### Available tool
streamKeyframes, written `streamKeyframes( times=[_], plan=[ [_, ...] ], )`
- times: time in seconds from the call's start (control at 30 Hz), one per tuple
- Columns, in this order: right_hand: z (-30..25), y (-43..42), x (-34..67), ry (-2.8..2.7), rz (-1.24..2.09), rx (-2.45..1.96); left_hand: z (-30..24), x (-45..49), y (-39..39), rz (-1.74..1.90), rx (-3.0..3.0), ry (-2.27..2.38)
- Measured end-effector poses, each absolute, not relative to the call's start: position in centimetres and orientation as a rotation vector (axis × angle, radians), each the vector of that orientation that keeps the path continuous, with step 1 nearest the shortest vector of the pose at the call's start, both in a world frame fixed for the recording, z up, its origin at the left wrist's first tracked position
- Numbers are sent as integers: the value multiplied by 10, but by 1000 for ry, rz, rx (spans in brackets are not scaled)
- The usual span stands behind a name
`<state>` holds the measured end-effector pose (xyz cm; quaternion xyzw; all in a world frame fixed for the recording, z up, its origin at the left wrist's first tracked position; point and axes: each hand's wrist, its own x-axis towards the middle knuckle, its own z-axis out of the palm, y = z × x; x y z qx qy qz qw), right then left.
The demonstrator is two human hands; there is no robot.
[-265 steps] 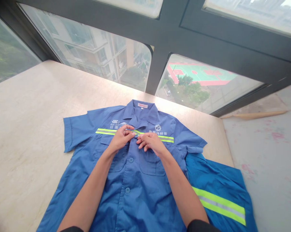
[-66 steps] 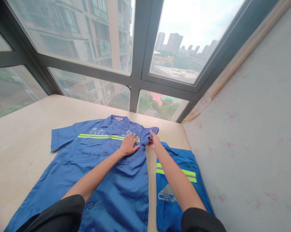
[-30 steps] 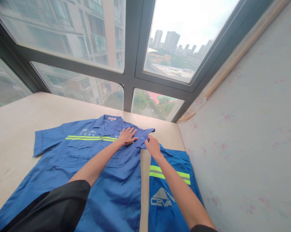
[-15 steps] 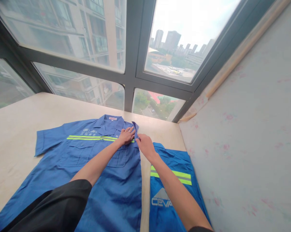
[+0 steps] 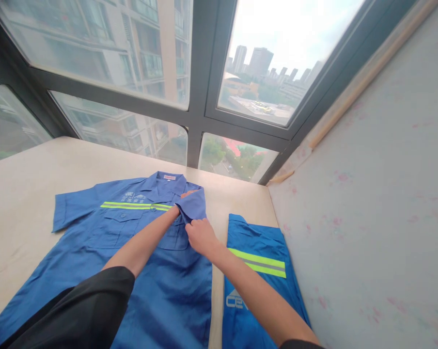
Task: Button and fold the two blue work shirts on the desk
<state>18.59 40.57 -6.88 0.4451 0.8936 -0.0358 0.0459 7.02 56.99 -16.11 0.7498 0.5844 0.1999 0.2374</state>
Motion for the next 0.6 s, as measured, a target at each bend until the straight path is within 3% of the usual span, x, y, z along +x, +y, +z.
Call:
streamKeyframes(
  times=[0.17,0.37,0.6],
  plan=[
    [-85,390,197,2898,-169,1226,-146,36,588,736,1788,1588],
    [-101,387,204,2821,-122,1922,-134,27,581,785,1792,1616],
    [-136,371,196,2797,-359,1663,-136,77,553,569,2135,1539]
  ],
)
